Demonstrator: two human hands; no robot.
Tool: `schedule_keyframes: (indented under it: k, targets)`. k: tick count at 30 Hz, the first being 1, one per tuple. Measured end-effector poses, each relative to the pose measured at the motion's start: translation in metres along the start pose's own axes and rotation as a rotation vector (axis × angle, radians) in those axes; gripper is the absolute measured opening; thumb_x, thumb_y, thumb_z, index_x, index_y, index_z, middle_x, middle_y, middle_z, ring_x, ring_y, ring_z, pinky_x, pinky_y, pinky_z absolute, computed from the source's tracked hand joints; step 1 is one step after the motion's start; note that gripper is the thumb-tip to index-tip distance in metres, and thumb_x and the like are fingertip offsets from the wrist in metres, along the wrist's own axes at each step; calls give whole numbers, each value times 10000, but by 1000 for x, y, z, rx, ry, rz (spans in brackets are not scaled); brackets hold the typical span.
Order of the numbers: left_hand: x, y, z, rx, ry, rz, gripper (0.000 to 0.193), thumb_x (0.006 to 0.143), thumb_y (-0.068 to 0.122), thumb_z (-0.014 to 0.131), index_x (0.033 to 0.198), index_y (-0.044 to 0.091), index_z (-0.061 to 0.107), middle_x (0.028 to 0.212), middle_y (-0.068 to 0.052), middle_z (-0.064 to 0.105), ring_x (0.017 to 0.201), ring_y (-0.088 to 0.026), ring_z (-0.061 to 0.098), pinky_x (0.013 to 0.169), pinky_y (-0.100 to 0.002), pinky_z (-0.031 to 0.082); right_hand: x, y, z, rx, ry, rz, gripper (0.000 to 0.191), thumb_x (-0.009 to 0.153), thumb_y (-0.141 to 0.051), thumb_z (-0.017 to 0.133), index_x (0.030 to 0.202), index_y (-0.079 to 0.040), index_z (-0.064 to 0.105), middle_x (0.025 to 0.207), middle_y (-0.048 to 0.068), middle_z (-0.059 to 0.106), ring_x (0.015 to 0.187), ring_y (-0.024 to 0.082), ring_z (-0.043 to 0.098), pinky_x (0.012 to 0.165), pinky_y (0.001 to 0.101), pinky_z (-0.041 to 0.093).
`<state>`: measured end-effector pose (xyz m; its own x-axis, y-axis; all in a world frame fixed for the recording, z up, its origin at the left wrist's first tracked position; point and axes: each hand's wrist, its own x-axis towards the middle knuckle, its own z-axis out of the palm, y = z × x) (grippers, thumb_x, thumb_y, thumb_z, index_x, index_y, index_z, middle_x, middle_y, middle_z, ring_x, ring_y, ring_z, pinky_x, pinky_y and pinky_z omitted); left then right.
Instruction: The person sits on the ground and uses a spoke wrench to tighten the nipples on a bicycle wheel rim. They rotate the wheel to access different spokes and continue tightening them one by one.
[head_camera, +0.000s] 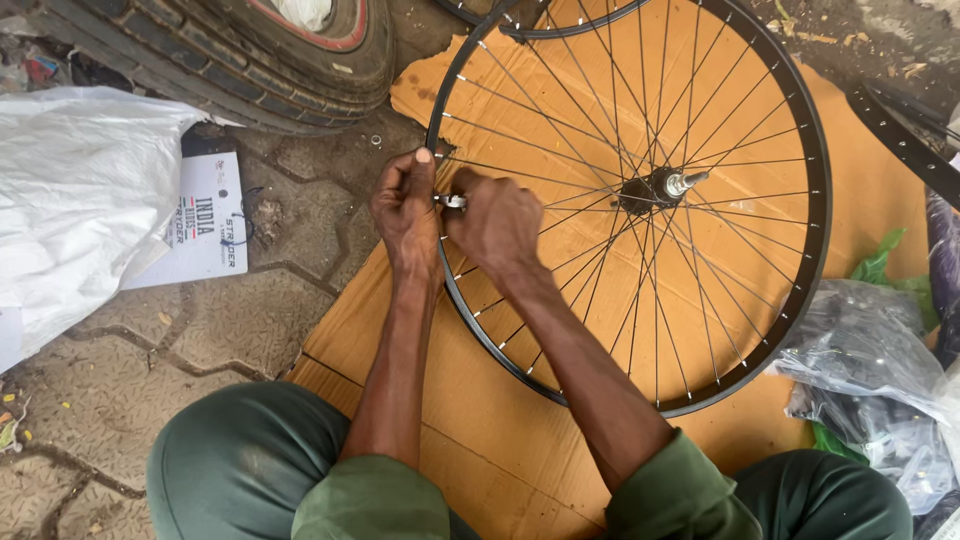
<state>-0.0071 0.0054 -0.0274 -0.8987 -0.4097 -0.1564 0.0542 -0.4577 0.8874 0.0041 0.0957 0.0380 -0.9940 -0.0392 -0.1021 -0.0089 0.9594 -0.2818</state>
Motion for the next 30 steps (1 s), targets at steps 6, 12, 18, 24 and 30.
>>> schedule_keyframes:
  k: [6, 12, 18, 24, 30]
  targets:
    - [-1, 1, 0, 22, -1, 8, 206, 994, 259, 699, 934, 66, 736, 736, 40, 574, 690, -75, 473, 609, -273, 397, 23, 29, -14, 402, -411, -135, 364, 910, -364, 726, 1148, -88, 725, 985, 57, 764, 882, 197, 715, 796, 365, 532]
    - [-2, 11, 3, -17, -8, -106, 256, 1000, 310, 678, 997, 61, 737, 804, 34, 615, 726, -74, 523, 648, -258, 444, 17, 32, -10, 492, -66, -264, 433, 737, -232, 813, 1079, -45, 623, 859, 97, 742, 745, 220, 717, 682, 377, 547]
    - [1, 8, -1, -68, -85, -109, 298, 990, 277, 621, 1223, 115, 714, 1051, 58, 733, 923, -49, 655, 803, -246, 531, 43, 15, -11, 392, 142, -205, 351, 776, -133, 802, 1009, -30, 559, 758, 120, 694, 630, 270, 679, 605, 429, 509]
    - [5, -6, -2, -24, -79, 5, 240, 1041, 261, 647, 1137, 56, 727, 1005, -8, 717, 897, -99, 610, 805, -288, 493, 58, 26, -8, 358, 391, -316, 221, 939, -33, 712, 1041, 7, 520, 854, 187, 634, 709, 343, 629, 675, 494, 489]
    - [0, -2, -3, 0, -42, 5, 192, 1007, 226, 657, 1073, 62, 734, 991, -10, 730, 912, -93, 643, 826, -282, 516, 20, 38, -11, 254, 487, -476, 362, 781, -204, 822, 1095, -70, 701, 969, 168, 727, 853, 399, 668, 777, 445, 499]
